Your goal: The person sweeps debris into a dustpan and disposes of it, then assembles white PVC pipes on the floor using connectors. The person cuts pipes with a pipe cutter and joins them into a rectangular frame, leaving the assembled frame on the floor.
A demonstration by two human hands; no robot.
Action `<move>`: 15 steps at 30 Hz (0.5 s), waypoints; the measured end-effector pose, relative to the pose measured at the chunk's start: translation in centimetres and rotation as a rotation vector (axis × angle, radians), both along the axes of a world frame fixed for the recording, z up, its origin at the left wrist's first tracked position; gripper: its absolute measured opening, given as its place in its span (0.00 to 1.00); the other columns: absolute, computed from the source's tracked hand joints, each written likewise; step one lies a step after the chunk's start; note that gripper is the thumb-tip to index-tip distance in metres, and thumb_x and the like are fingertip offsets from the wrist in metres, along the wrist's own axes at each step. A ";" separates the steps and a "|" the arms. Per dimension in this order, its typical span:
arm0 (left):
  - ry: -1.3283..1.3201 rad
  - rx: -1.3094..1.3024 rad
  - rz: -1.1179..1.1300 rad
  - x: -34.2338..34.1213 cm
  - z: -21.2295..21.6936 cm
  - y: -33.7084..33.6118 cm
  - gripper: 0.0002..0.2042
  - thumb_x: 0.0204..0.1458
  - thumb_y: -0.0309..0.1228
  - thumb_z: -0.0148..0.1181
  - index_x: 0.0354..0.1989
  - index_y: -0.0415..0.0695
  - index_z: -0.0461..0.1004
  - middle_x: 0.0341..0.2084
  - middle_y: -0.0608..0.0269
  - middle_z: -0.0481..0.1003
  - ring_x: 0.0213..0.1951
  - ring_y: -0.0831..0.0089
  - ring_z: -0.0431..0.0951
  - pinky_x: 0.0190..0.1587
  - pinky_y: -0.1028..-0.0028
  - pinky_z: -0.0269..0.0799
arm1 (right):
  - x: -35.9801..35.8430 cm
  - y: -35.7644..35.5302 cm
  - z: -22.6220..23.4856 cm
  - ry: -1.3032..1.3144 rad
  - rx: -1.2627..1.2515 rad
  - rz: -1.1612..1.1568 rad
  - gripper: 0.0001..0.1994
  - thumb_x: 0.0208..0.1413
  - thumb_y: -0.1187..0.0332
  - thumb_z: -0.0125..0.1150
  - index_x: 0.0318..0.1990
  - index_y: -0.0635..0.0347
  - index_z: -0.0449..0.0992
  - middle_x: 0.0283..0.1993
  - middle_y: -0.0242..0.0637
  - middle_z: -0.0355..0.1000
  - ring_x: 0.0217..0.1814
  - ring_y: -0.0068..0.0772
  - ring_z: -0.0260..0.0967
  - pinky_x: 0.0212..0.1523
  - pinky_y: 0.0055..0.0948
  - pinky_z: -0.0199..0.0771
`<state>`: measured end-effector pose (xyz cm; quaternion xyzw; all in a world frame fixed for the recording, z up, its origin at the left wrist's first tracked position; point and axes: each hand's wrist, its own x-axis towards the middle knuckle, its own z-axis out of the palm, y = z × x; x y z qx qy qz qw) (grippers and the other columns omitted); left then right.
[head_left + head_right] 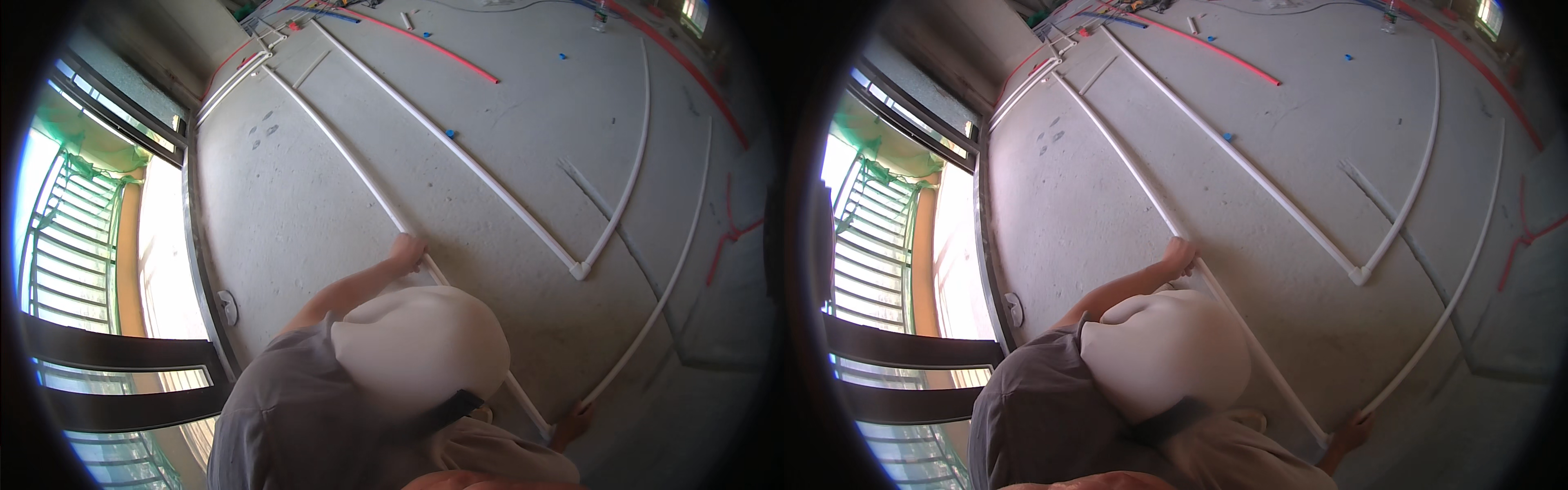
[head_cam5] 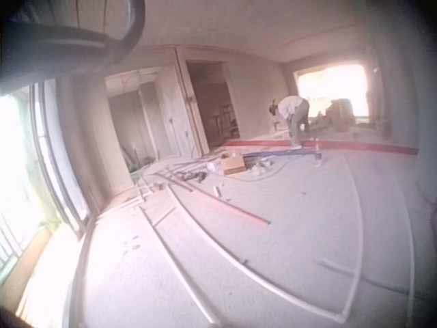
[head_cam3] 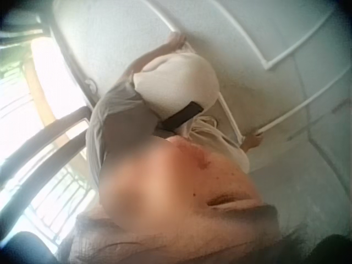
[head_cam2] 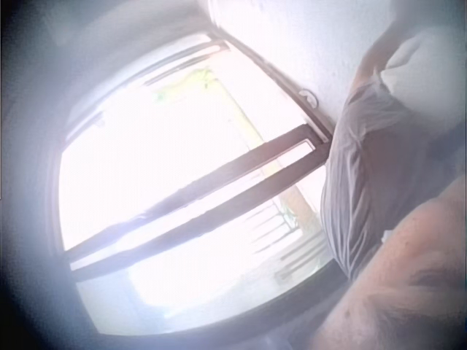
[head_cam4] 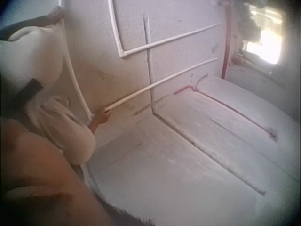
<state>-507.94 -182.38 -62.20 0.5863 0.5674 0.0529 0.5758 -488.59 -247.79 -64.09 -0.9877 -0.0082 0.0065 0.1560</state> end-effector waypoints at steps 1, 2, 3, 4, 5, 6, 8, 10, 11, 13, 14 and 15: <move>0.031 0.003 0.001 0.9 0.5 0.2 0.11 0.50 0.31 0.60 0.24 0.34 0.77 0.14 0.52 0.73 0.11 0.60 0.75 0.12 0.63 0.65 | -0.1 0.2 0.0 -0.016 0.038 0.014 0.22 0.68 0.57 0.56 0.60 0.65 0.74 0.54 0.54 0.76 0.56 0.57 0.74 0.55 0.48 0.71; 0.033 0.014 0.009 1.6 1.1 0.5 0.11 0.50 0.31 0.60 0.24 0.34 0.77 0.14 0.52 0.73 0.11 0.60 0.75 0.12 0.63 0.64 | -0.1 0.4 0.1 0.004 0.025 -0.003 0.22 0.68 0.57 0.56 0.59 0.66 0.74 0.54 0.54 0.76 0.56 0.57 0.74 0.55 0.48 0.71; 0.036 0.025 0.013 2.2 1.6 0.6 0.11 0.50 0.31 0.60 0.24 0.34 0.77 0.14 0.52 0.73 0.12 0.60 0.75 0.12 0.63 0.64 | -0.2 0.6 0.0 0.022 0.033 -0.011 0.22 0.68 0.57 0.56 0.59 0.66 0.74 0.53 0.54 0.76 0.56 0.58 0.73 0.55 0.48 0.71; 0.036 0.012 0.030 2.5 2.0 0.8 0.11 0.50 0.31 0.61 0.25 0.33 0.77 0.14 0.51 0.73 0.12 0.60 0.75 0.12 0.63 0.65 | -0.1 0.8 0.0 0.054 0.057 -0.036 0.22 0.68 0.57 0.55 0.59 0.66 0.74 0.53 0.55 0.76 0.56 0.58 0.73 0.55 0.48 0.71; 0.038 -0.001 0.047 2.7 2.3 0.9 0.11 0.50 0.31 0.61 0.25 0.33 0.77 0.14 0.51 0.73 0.12 0.60 0.76 0.12 0.63 0.65 | -0.2 1.0 -0.1 0.053 0.056 -0.024 0.22 0.68 0.57 0.55 0.59 0.66 0.74 0.53 0.55 0.76 0.56 0.59 0.73 0.55 0.48 0.71; 0.028 -0.023 0.068 2.6 2.5 1.0 0.11 0.50 0.31 0.61 0.25 0.33 0.77 0.14 0.50 0.73 0.12 0.60 0.76 0.12 0.63 0.66 | -0.1 1.3 -0.3 0.069 0.063 -0.020 0.22 0.68 0.57 0.55 0.59 0.67 0.74 0.54 0.55 0.76 0.56 0.59 0.73 0.55 0.48 0.70; 0.017 -0.036 0.151 2.0 2.5 1.2 0.11 0.50 0.30 0.62 0.25 0.32 0.76 0.15 0.49 0.74 0.12 0.59 0.76 0.12 0.63 0.66 | -0.2 1.8 -0.8 0.067 0.069 0.000 0.22 0.68 0.57 0.54 0.59 0.67 0.74 0.54 0.55 0.76 0.56 0.59 0.73 0.55 0.49 0.70; -0.007 -0.039 0.204 1.2 1.9 1.5 0.11 0.50 0.30 0.62 0.26 0.32 0.76 0.15 0.47 0.74 0.12 0.57 0.76 0.11 0.63 0.67 | -0.3 2.5 -1.2 0.030 0.080 0.023 0.21 0.68 0.58 0.53 0.58 0.66 0.75 0.53 0.55 0.76 0.56 0.59 0.73 0.55 0.49 0.70; -0.016 -0.034 0.224 0.8 1.5 1.7 0.11 0.50 0.30 0.62 0.26 0.32 0.76 0.15 0.46 0.74 0.12 0.57 0.76 0.11 0.63 0.67 | -0.3 2.8 -1.3 0.003 0.092 0.021 0.21 0.68 0.58 0.53 0.58 0.66 0.75 0.54 0.55 0.76 0.56 0.59 0.72 0.55 0.49 0.70; -0.045 -0.022 0.250 0.2 0.4 2.1 0.11 0.50 0.29 0.62 0.26 0.31 0.76 0.15 0.45 0.74 0.11 0.56 0.76 0.11 0.62 0.67 | -0.4 3.4 -1.3 -0.012 0.137 0.013 0.21 0.68 0.57 0.53 0.58 0.66 0.75 0.54 0.55 0.76 0.56 0.59 0.72 0.56 0.49 0.70; -0.067 -0.015 0.257 -0.1 -0.2 2.3 0.10 0.50 0.29 0.62 0.26 0.31 0.76 0.15 0.44 0.74 0.11 0.55 0.75 0.10 0.61 0.67 | -0.4 3.6 -1.2 -0.026 0.131 0.017 0.22 0.68 0.57 0.53 0.59 0.66 0.74 0.55 0.55 0.75 0.57 0.58 0.72 0.56 0.49 0.70; -0.134 -0.005 0.240 -0.3 -0.8 2.6 0.10 0.50 0.29 0.62 0.26 0.31 0.76 0.16 0.44 0.74 0.11 0.55 0.75 0.10 0.61 0.66 | -0.5 3.9 -1.0 -0.001 0.125 0.011 0.22 0.69 0.57 0.53 0.60 0.66 0.74 0.56 0.54 0.75 0.58 0.58 0.72 0.56 0.49 0.70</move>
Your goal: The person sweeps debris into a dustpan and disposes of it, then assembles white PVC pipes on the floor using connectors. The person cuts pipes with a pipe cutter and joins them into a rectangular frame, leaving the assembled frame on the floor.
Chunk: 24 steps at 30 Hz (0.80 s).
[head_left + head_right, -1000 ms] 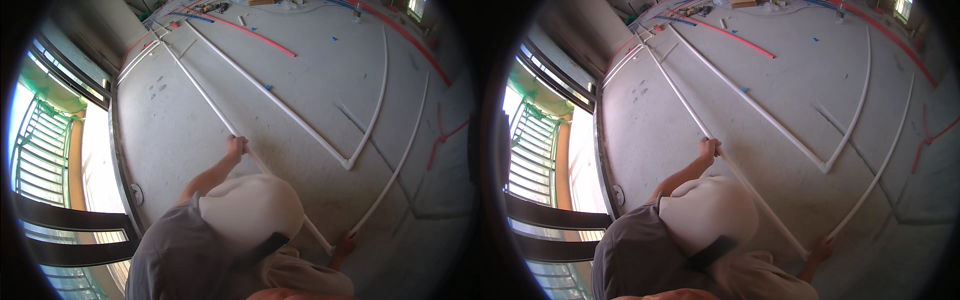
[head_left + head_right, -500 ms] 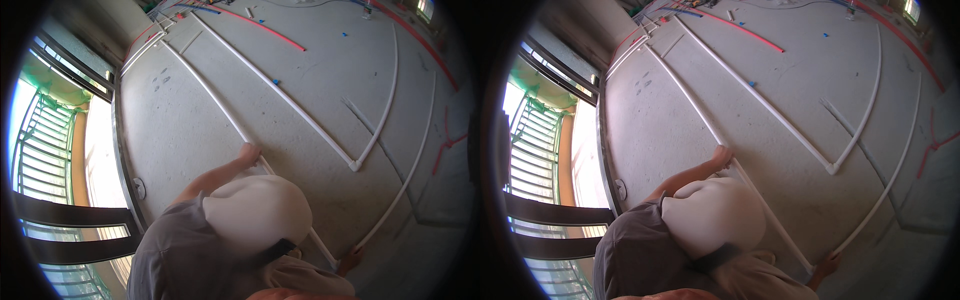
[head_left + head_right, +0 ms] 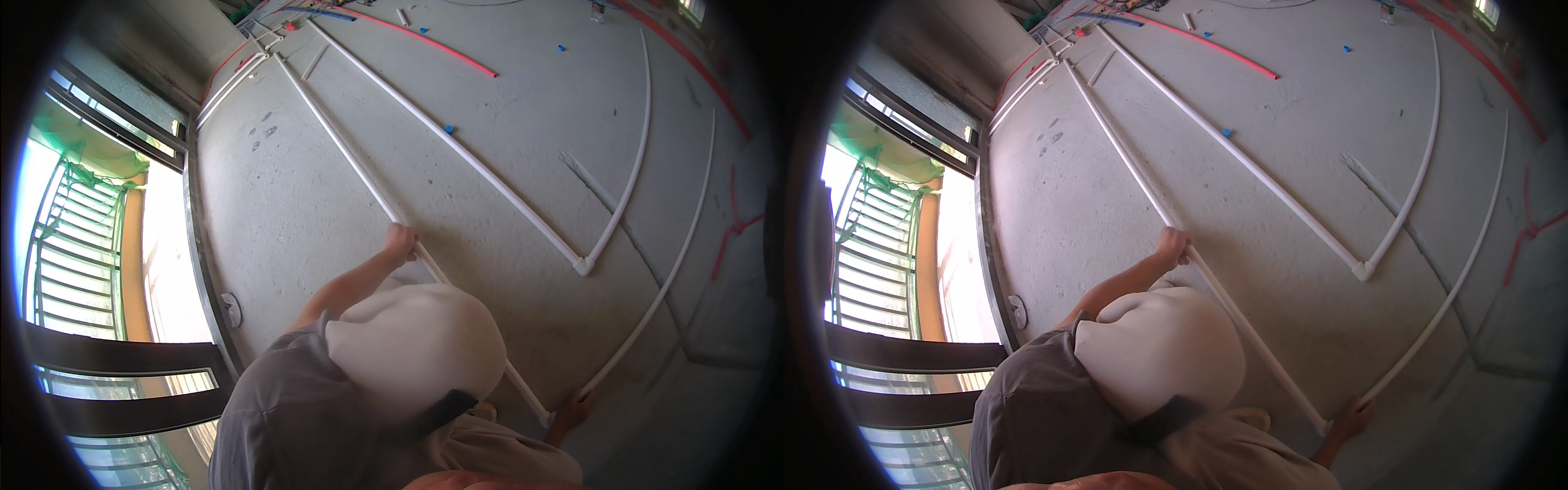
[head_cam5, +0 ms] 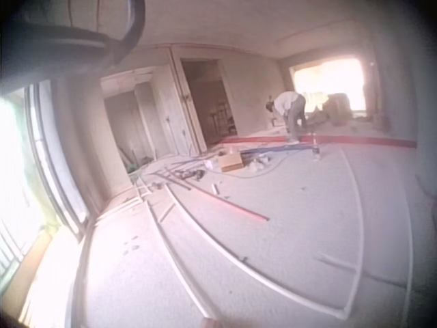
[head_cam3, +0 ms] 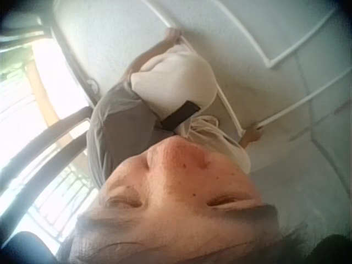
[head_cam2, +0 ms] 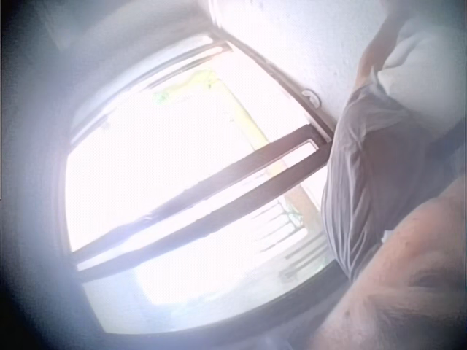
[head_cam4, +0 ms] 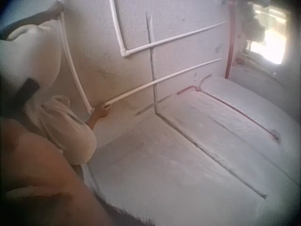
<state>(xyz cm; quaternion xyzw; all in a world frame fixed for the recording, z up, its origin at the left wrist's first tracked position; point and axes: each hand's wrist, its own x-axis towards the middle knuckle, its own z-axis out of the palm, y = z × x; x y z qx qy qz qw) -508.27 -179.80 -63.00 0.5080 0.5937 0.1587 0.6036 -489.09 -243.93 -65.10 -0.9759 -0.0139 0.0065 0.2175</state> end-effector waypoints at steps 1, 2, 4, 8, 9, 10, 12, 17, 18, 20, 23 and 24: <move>0.027 0.130 -0.091 -0.2 -0.6 0.3 0.10 0.50 0.28 0.61 0.25 0.31 0.76 0.15 0.44 0.74 0.11 0.55 0.75 0.10 0.61 0.67 | 0.0 0.2 0.2 0.001 0.013 -0.018 0.22 0.69 0.57 0.52 0.60 0.65 0.74 0.56 0.54 0.75 0.58 0.57 0.72 0.56 0.48 0.70; 0.013 0.268 -0.206 -0.5 -1.1 0.7 0.10 0.50 0.28 0.61 0.25 0.30 0.76 0.15 0.44 0.74 0.11 0.54 0.75 0.10 0.60 0.67 | -0.1 0.5 0.4 0.056 -0.022 -0.025 0.23 0.69 0.56 0.52 0.61 0.65 0.74 0.57 0.53 0.75 0.59 0.56 0.72 0.57 0.48 0.70; -0.010 0.301 -0.220 -0.7 -2.1 1.4 0.10 0.50 0.28 0.61 0.25 0.30 0.76 0.15 0.43 0.74 0.11 0.54 0.75 0.10 0.60 0.67 | -0.2 1.1 0.7 0.086 -0.018 -0.039 0.23 0.69 0.56 0.53 0.62 0.64 0.73 0.58 0.52 0.75 0.60 0.54 0.72 0.57 0.47 0.70; -0.008 0.326 -0.206 -0.5 -2.6 2.6 0.10 0.50 0.28 0.60 0.24 0.31 0.76 0.15 0.44 0.73 0.10 0.54 0.74 0.10 0.61 0.67 | 0.0 2.8 1.0 0.027 -0.078 -0.042 0.24 0.70 0.55 0.52 0.64 0.63 0.73 0.58 0.48 0.76 0.59 0.51 0.73 0.58 0.43 0.71; 0.018 0.369 -0.254 -0.5 -2.4 2.7 0.11 0.50 0.29 0.60 0.24 0.31 0.76 0.16 0.44 0.73 0.11 0.55 0.74 0.11 0.61 0.66 | 0.1 3.2 1.2 0.011 -0.077 -0.038 0.24 0.70 0.55 0.52 0.64 0.62 0.73 0.58 0.48 0.76 0.58 0.50 0.74 0.58 0.43 0.71; 0.020 0.384 -0.282 -0.5 -2.0 2.7 0.11 0.51 0.29 0.60 0.24 0.31 0.76 0.16 0.45 0.73 0.11 0.55 0.74 0.11 0.62 0.66 | 0.1 3.5 1.6 0.025 -0.086 -0.085 0.24 0.70 0.55 0.52 0.64 0.62 0.73 0.57 0.47 0.76 0.58 0.50 0.74 0.58 0.42 0.71; 0.061 0.289 -0.261 -0.6 -1.1 2.3 0.12 0.52 0.32 0.59 0.26 0.33 0.76 0.16 0.46 0.73 0.12 0.57 0.74 0.12 0.63 0.67 | 0.1 4.0 2.5 -0.018 -0.087 -0.004 0.24 0.71 0.54 0.51 0.65 0.62 0.73 0.56 0.46 0.77 0.56 0.48 0.75 0.56 0.42 0.72; 0.020 0.117 -0.037 0.3 0.7 2.3 0.14 0.55 0.36 0.60 0.30 0.35 0.76 0.15 0.52 0.71 0.13 0.65 0.71 0.13 0.67 0.66 | 0.0 5.1 4.6 0.188 -0.053 -0.233 0.14 0.70 0.59 0.55 0.46 0.63 0.77 0.38 0.37 0.74 0.38 0.33 0.69 0.41 0.35 0.70; 0.000 0.037 -0.008 0.5 0.8 2.3 0.13 0.54 0.34 0.61 0.29 0.34 0.75 0.15 0.52 0.71 0.12 0.64 0.71 0.12 0.67 0.64 | -0.2 5.3 4.6 0.154 -0.021 -0.181 0.16 0.68 0.56 0.57 0.49 0.62 0.77 0.41 0.40 0.75 0.41 0.38 0.74 0.44 0.40 0.73; 0.142 -0.015 -0.083 1.2 1.0 2.3 0.12 0.53 0.33 0.61 0.27 0.34 0.74 0.16 0.52 0.72 0.12 0.62 0.72 0.12 0.66 0.64 | -0.3 5.7 4.5 -0.011 -0.051 -0.081 0.19 0.66 0.54 0.58 0.53 0.61 0.75 0.47 0.43 0.77 0.46 0.43 0.77 0.46 0.46 0.74; 0.266 0.050 -0.128 1.6 1.6 2.2 0.14 0.53 0.33 0.59 0.27 0.31 0.76 0.12 0.54 0.69 0.10 0.62 0.69 0.10 0.65 0.63 | -0.6 6.2 4.1 0.143 0.003 -0.170 0.22 0.67 0.54 0.58 0.59 0.61 0.72 0.57 0.46 0.74 0.55 0.48 0.75 0.53 0.51 0.74; 0.367 0.205 -0.308 1.3 2.0 2.0 0.16 0.53 0.35 0.61 0.35 0.30 0.74 0.18 0.53 0.73 0.13 0.61 0.72 0.13 0.62 0.68 | -0.3 6.5 4.0 0.148 -0.115 -0.241 0.24 0.67 0.54 0.58 0.61 0.61 0.71 0.60 0.48 0.72 0.59 0.50 0.73 0.56 0.51 0.72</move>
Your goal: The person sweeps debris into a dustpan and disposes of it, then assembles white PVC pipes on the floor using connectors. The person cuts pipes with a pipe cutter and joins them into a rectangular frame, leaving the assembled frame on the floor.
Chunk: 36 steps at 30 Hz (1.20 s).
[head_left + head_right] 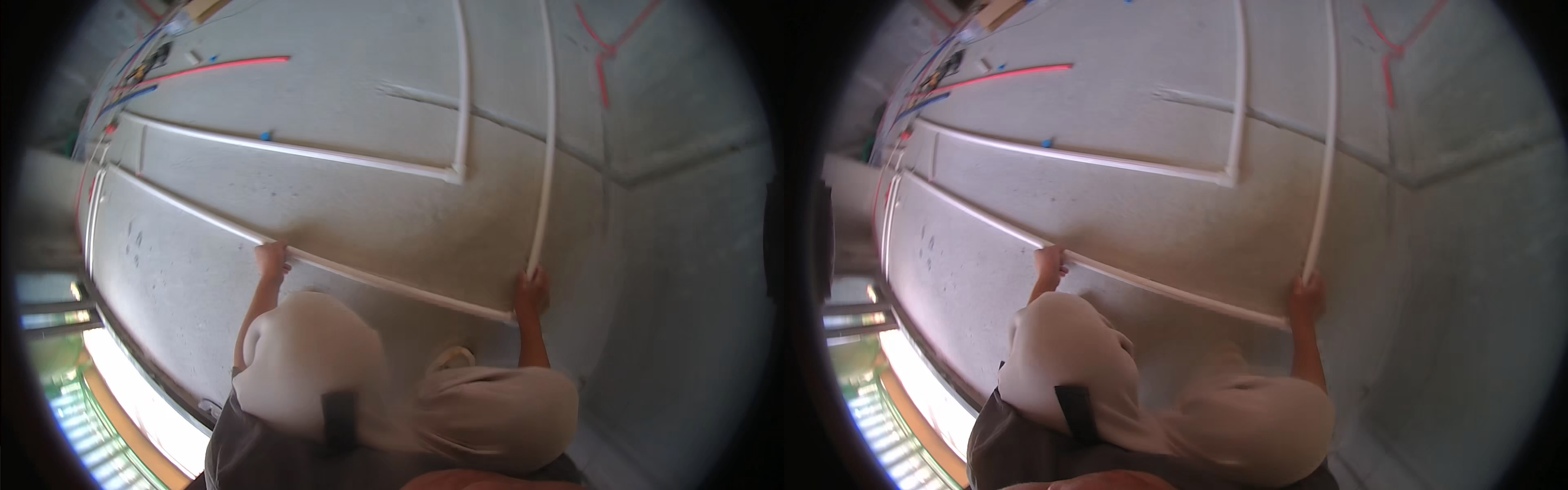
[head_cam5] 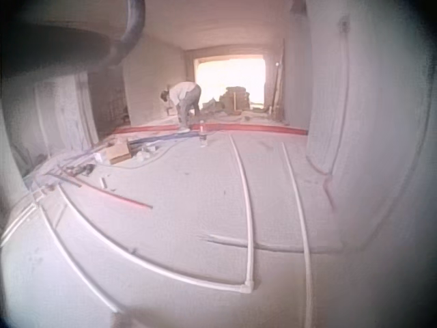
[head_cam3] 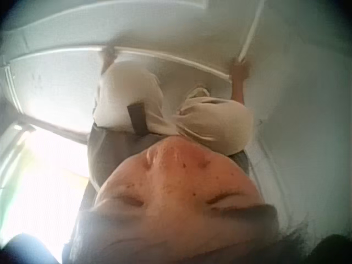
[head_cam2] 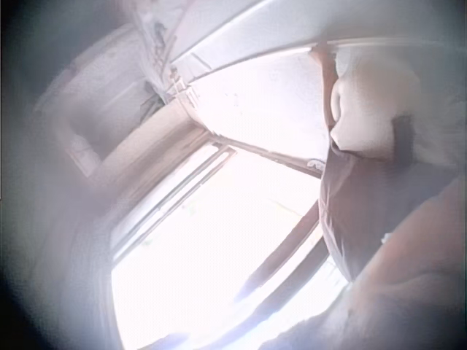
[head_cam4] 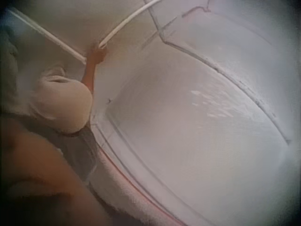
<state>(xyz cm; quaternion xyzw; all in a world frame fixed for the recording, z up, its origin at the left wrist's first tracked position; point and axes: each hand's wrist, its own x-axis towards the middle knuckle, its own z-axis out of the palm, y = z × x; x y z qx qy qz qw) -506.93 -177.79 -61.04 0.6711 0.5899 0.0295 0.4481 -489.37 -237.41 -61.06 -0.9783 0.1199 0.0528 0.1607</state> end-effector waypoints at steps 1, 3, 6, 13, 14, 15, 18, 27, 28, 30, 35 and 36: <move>0.055 0.015 0.072 0.0 0.4 -0.2 0.23 0.53 0.38 0.63 0.46 0.28 0.70 0.30 0.47 0.77 0.22 0.58 0.79 0.17 0.63 0.72 | 0.0 0.6 -0.1 -0.062 -0.092 0.008 0.25 0.67 0.54 0.58 0.64 0.61 0.70 0.63 0.50 0.69 0.62 0.52 0.70 0.60 0.51 0.71; 0.120 0.236 0.040 -0.7 1.8 -1.2 0.28 0.55 0.40 0.62 0.55 0.29 0.64 0.48 0.37 0.73 0.42 0.46 0.80 0.36 0.55 0.78 | 1.5 1.8 0.1 -0.322 -0.050 0.172 0.28 0.67 0.54 0.59 0.68 0.62 0.67 0.66 0.53 0.66 0.68 0.57 0.64 0.66 0.53 0.66; 0.311 0.455 -0.159 -0.3 3.8 -2.5 0.22 0.58 0.37 0.58 0.55 0.34 0.66 0.61 0.32 0.64 0.59 0.37 0.73 0.57 0.46 0.73 | 6.5 6.2 0.2 -0.443 0.112 0.469 0.28 0.68 0.56 0.58 0.69 0.65 0.66 0.67 0.57 0.65 0.70 0.59 0.62 0.68 0.52 0.64; 0.224 0.209 -0.934 1.3 7.8 -0.6 0.21 0.54 0.38 0.67 0.51 0.39 0.70 0.55 0.42 0.68 0.53 0.43 0.76 0.51 0.52 0.75 | 20.6 22.0 -1.3 -0.113 0.313 0.668 0.26 0.69 0.64 0.56 0.70 0.68 0.64 0.69 0.61 0.64 0.72 0.61 0.61 0.69 0.50 0.63; 0.173 0.207 -0.952 1.8 8.2 -0.2 0.21 0.54 0.38 0.67 0.50 0.38 0.71 0.53 0.43 0.69 0.52 0.45 0.76 0.50 0.53 0.74 | 22.2 23.2 -2.1 -0.036 0.359 0.639 0.26 0.69 0.65 0.55 0.70 0.69 0.63 0.69 0.62 0.64 0.72 0.61 0.62 0.70 0.50 0.63; 0.141 0.192 -0.966 2.4 8.7 0.6 0.21 0.53 0.39 0.68 0.49 0.38 0.71 0.52 0.44 0.70 0.52 0.47 0.77 0.50 0.54 0.74 | 23.4 24.3 -3.1 -0.070 0.278 0.616 0.27 0.66 0.67 0.57 0.70 0.69 0.63 0.68 0.62 0.65 0.71 0.61 0.63 0.69 0.50 0.64; 0.132 -0.070 -0.827 4.8 9.2 2.6 0.22 0.54 0.41 0.69 0.49 0.38 0.71 0.49 0.46 0.71 0.52 0.52 0.77 0.51 0.55 0.74 | 24.8 26.0 -6.6 -0.248 0.289 0.555 0.31 0.59 0.72 0.60 0.70 0.69 0.62 0.64 0.64 0.66 0.66 0.61 0.67 0.67 0.49 0.67; -0.807 -0.931 0.388 10.7 4.6 9.1 0.33 0.60 0.50 0.65 0.61 0.34 0.65 0.55 0.41 0.67 0.56 0.49 0.72 0.62 0.50 0.68 | 13.8 14.2 -0.4 0.026 0.636 0.340 0.30 0.44 0.74 0.60 0.59 0.74 0.68 0.45 0.45 0.69 0.44 0.43 0.67 0.51 0.38 0.70; -0.925 -0.967 0.574 10.8 4.2 9.9 0.31 0.61 0.48 0.64 0.59 0.32 0.66 0.54 0.41 0.69 0.52 0.48 0.74 0.57 0.49 0.72 | 11.9 13.2 0.2 -0.053 0.583 0.370 0.29 0.44 0.74 0.59 0.58 0.73 0.68 0.43 0.44 0.69 0.42 0.42 0.67 0.49 0.38 0.71; -1.046 -0.897 0.587 10.1 3.2 10.1 0.22 0.64 0.43 0.61 0.52 0.34 0.68 0.42 0.47 0.71 0.43 0.51 0.75 0.50 0.52 0.73 | 9.9 11.8 1.0 -0.051 0.578 0.398 0.27 0.44 0.74 0.59 0.55 0.73 0.69 0.40 0.41 0.67 0.39 0.41 0.64 0.45 0.37 0.70; -1.112 -0.784 0.645 8.1 1.5 7.9 0.09 0.66 0.31 0.57 0.39 0.37 0.69 0.25 0.56 0.68 0.30 0.57 0.72 0.38 0.55 0.72 | 8.7 11.2 -0.8 0.031 0.681 0.351 0.19 0.43 0.76 0.56 0.46 0.70 0.70 0.35 0.37 0.64 0.34 0.35 0.60 0.39 0.35 0.67; -1.031 -0.761 0.652 7.8 1.3 7.7 0.08 0.66 0.30 0.57 0.39 0.37 0.69 0.26 0.56 0.67 0.30 0.57 0.72 0.38 0.55 0.73 | 8.7 11.3 -1.3 -0.035 0.620 0.391 0.18 0.43 0.76 0.56 0.45 0.70 0.70 0.35 0.36 0.64 0.34 0.34 0.59 0.38 0.35 0.66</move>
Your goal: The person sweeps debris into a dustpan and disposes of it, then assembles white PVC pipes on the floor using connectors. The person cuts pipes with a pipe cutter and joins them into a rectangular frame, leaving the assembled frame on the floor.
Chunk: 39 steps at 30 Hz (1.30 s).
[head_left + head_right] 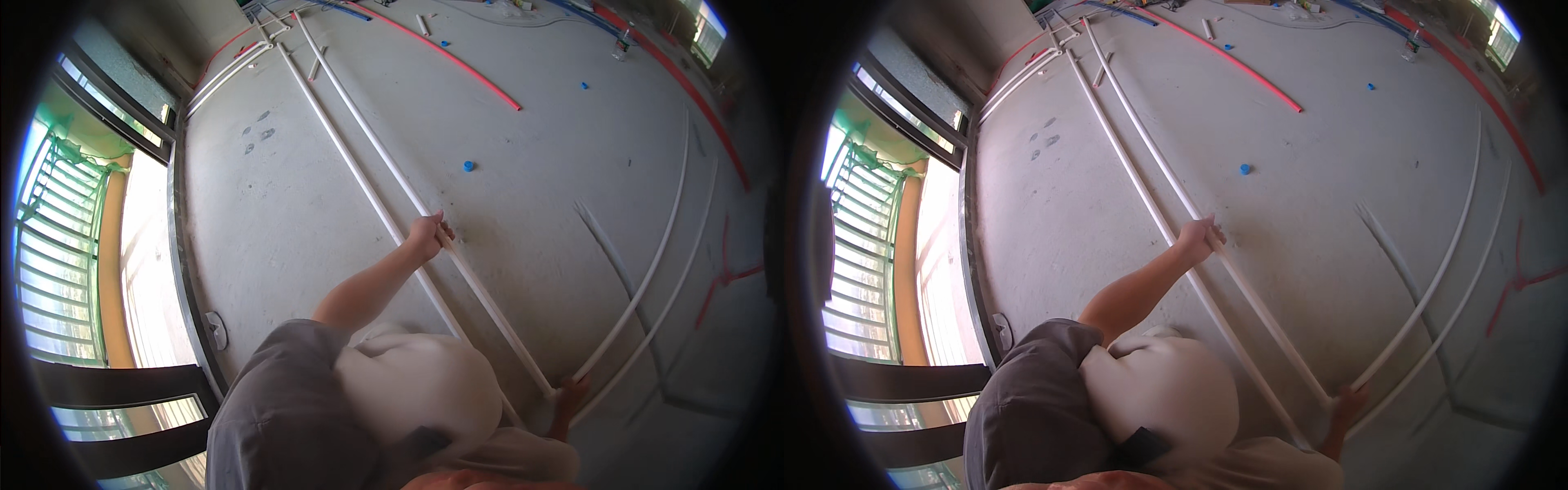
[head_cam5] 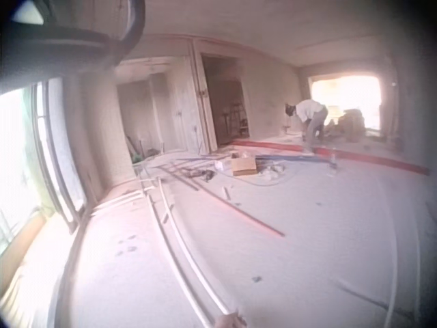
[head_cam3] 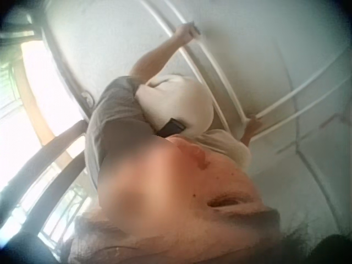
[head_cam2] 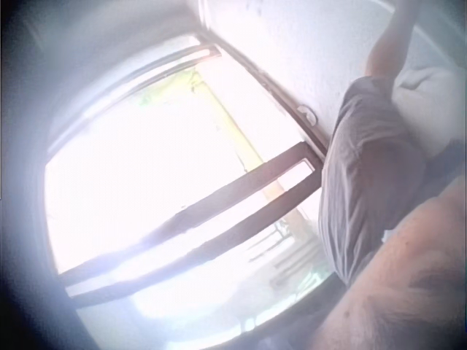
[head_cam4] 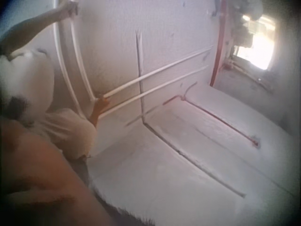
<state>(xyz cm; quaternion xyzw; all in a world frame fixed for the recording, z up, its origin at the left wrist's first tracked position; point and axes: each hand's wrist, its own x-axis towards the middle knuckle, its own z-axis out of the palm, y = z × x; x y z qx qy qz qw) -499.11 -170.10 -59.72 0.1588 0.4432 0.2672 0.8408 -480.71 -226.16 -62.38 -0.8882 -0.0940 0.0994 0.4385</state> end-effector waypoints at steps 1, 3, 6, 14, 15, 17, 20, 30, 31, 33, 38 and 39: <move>0.054 0.031 -0.022 -0.1 -0.1 -0.1 0.08 0.66 0.29 0.57 0.39 0.37 0.69 0.26 0.55 0.67 0.31 0.57 0.72 0.38 0.55 0.74 | 0.0 0.1 -0.4 -0.099 -0.042 -0.010 0.17 0.43 0.76 0.55 0.44 0.69 0.70 0.35 0.35 0.64 0.34 0.32 0.58 0.37 0.34 0.66; 0.059 -0.011 0.042 -0.6 0.0 -0.1 0.06 0.64 0.25 0.57 0.40 0.37 0.67 0.29 0.53 0.67 0.30 0.56 0.71 0.40 0.53 0.74 | -0.2 0.3 -1.0 -0.081 -0.019 -0.022 0.17 0.44 0.76 0.55 0.44 0.68 0.70 0.35 0.34 0.64 0.33 0.31 0.57 0.36 0.33 0.65; 0.024 -0.039 0.055 -1.2 0.9 -0.8 0.05 0.63 0.21 0.57 0.41 0.36 0.66 0.32 0.52 0.67 0.31 0.56 0.70 0.43 0.52 0.75 | -0.6 0.0 -1.3 0.152 0.145 -0.038 0.18 0.44 0.76 0.56 0.46 0.68 0.71 0.36 0.34 0.65 0.34 0.31 0.58 0.36 0.32 0.64; -0.090 0.022 0.055 -1.1 3.0 -4.0 0.05 0.62 0.18 0.55 0.41 0.36 0.65 0.34 0.53 0.67 0.33 0.58 0.71 0.44 0.51 0.74 | 1.0 -3.2 -2.2 0.162 0.086 -0.144 0.17 0.45 0.76 0.56 0.45 0.67 0.72 0.36 0.32 0.65 0.33 0.31 0.58 0.36 0.32 0.64; -0.078 0.009 0.052 -1.1 2.8 -4.1 0.05 0.62 0.17 0.55 0.41 0.37 0.65 0.34 0.54 0.67 0.33 0.58 0.71 0.44 0.51 0.74 | 1.1 -3.5 -2.2 0.124 0.093 -0.099 0.16 0.44 0.76 0.56 0.45 0.67 0.73 0.35 0.32 0.65 0.34 0.31 0.59 0.36 0.32 0.64; -0.053 -0.032 0.052 -1.2 2.1 -4.0 0.05 0.62 0.17 0.55 0.41 0.37 0.65 0.34 0.54 0.67 0.33 0.58 0.71 0.44 0.50 0.75 | 1.3 -3.7 -1.8 0.148 0.085 -0.107 0.16 0.44 0.76 0.55 0.43 0.66 0.73 0.35 0.32 0.66 0.34 0.31 0.60 0.36 0.32 0.64; -0.015 -0.064 0.024 -1.6 0.9 -3.5 0.05 0.62 0.17 0.54 0.41 0.37 0.66 0.34 0.54 0.68 0.33 0.57 0.72 0.45 0.50 0.76 | 1.0 -3.3 -1.2 0.116 0.005 -0.030 0.15 0.45 0.76 0.54 0.43 0.68 0.73 0.33 0.36 0.67 0.34 0.37 0.61 0.38 0.35 0.65; 0.110 0.095 -0.209 -2.4 0.0 -0.8 0.04 0.60 0.20 0.59 0.38 0.31 0.74 0.32 0.49 0.76 0.35 0.53 0.82 0.41 0.57 0.83 | -0.9 -1.6 -5.0 -0.220 -0.129 -0.072 0.21 0.48 0.73 0.54 0.51 0.72 0.73 0.42 0.53 0.74 0.42 0.52 0.69 0.50 0.42 0.69; 0.125 0.083 -0.239 -2.4 0.1 -0.8 0.04 0.59 0.21 0.60 0.38 0.31 0.74 0.32 0.49 0.76 0.35 0.53 0.82 0.41 0.57 0.83 | -1.2 -1.6 -5.1 -0.207 -0.113 -0.101 0.22 0.48 0.73 0.54 0.53 0.72 0.73 0.43 0.53 0.74 0.43 0.52 0.69 0.51 0.42 0.69; 0.201 0.124 -0.265 -2.5 0.1 -0.8 0.06 0.59 0.22 0.61 0.36 0.30 0.75 0.32 0.48 0.77 0.34 0.54 0.83 0.41 0.57 0.84 | -1.8 -1.4 -4.6 -0.110 -0.080 -0.152 0.24 0.47 0.73 0.54 0.55 0.71 0.73 0.45 0.52 0.74 0.44 0.51 0.70 0.52 0.40 0.69; 0.239 0.187 -0.309 -2.6 0.5 -0.4 0.06 0.57 0.22 0.63 0.33 0.30 0.76 0.31 0.49 0.77 0.34 0.55 0.83 0.42 0.55 0.86 | -2.4 -0.9 -2.7 0.028 0.026 -0.147 0.27 0.45 0.72 0.56 0.57 0.70 0.73 0.47 0.48 0.76 0.46 0.49 0.71 0.54 0.35 0.69; 0.243 0.194 -0.321 -2.6 0.5 -0.2 0.06 0.57 0.22 0.63 0.33 0.30 0.76 0.31 0.49 0.77 0.35 0.55 0.83 0.42 0.55 0.87 | -2.3 -0.8 -2.6 0.062 -0.008 -0.195 0.28 0.45 0.72 0.56 0.58 0.69 0.73 0.48 0.47 0.75 0.46 0.48 0.71 0.54 0.35 0.69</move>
